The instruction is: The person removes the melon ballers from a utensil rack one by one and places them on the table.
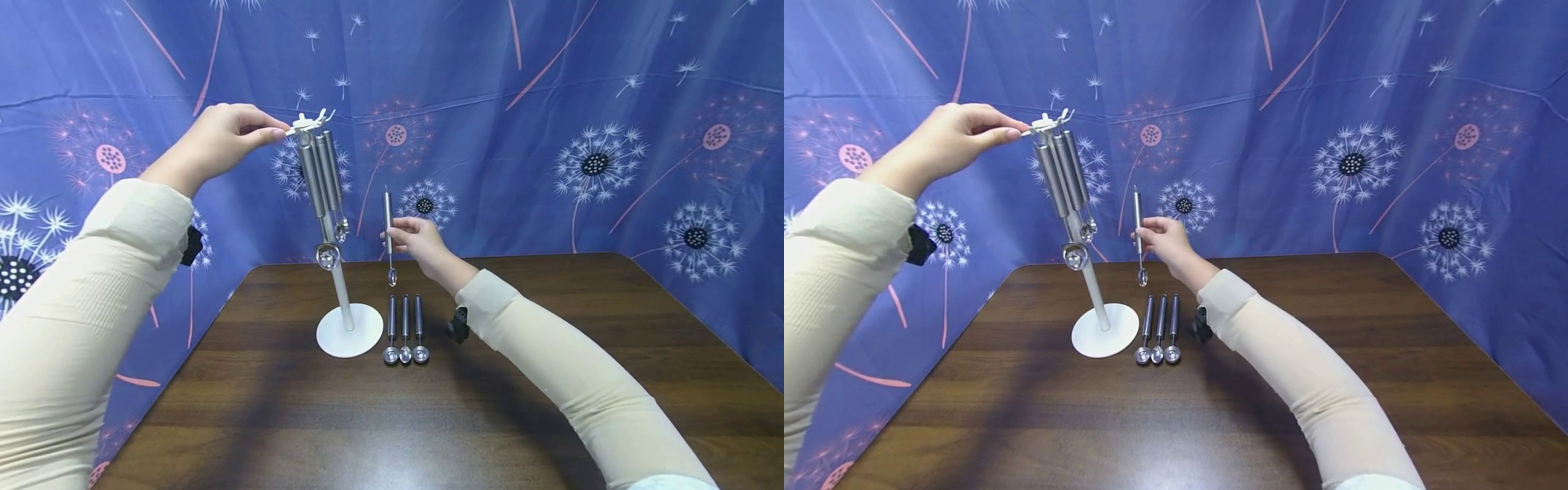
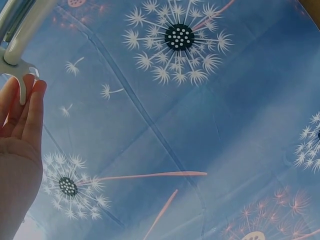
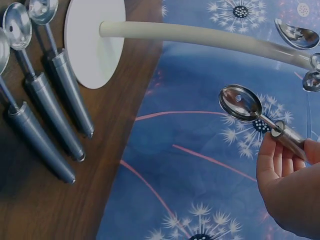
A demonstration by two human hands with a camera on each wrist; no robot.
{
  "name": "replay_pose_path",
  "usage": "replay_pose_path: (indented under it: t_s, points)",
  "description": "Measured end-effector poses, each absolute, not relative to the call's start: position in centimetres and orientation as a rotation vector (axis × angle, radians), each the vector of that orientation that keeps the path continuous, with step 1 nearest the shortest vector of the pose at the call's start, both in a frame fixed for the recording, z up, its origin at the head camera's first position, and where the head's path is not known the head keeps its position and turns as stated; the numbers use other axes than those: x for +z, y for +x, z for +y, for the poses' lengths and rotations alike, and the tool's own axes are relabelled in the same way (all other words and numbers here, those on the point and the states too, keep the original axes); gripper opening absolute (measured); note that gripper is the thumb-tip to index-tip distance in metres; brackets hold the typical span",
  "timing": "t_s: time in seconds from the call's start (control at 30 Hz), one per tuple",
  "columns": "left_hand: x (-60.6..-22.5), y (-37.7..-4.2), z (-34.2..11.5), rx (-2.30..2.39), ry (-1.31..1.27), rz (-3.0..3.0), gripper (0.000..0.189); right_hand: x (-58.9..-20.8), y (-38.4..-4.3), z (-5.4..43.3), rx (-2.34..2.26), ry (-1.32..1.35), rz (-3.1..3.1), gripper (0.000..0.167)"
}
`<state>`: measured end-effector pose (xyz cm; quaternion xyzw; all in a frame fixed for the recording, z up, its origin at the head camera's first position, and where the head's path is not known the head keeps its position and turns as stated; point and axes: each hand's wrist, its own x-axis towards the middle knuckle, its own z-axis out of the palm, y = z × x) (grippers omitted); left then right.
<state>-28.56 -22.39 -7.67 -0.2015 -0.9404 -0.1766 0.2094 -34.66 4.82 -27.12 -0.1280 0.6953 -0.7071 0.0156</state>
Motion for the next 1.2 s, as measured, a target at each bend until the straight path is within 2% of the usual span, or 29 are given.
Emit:
replay_pose_path:
  t_s: [1.2]
  points:
    - [-8.3,-28.4,-22.1,-0.426,-0.612,-2.465,0.035,-31.9,-34.4,8.9,-2.09,-0.22,2.192,0.038]
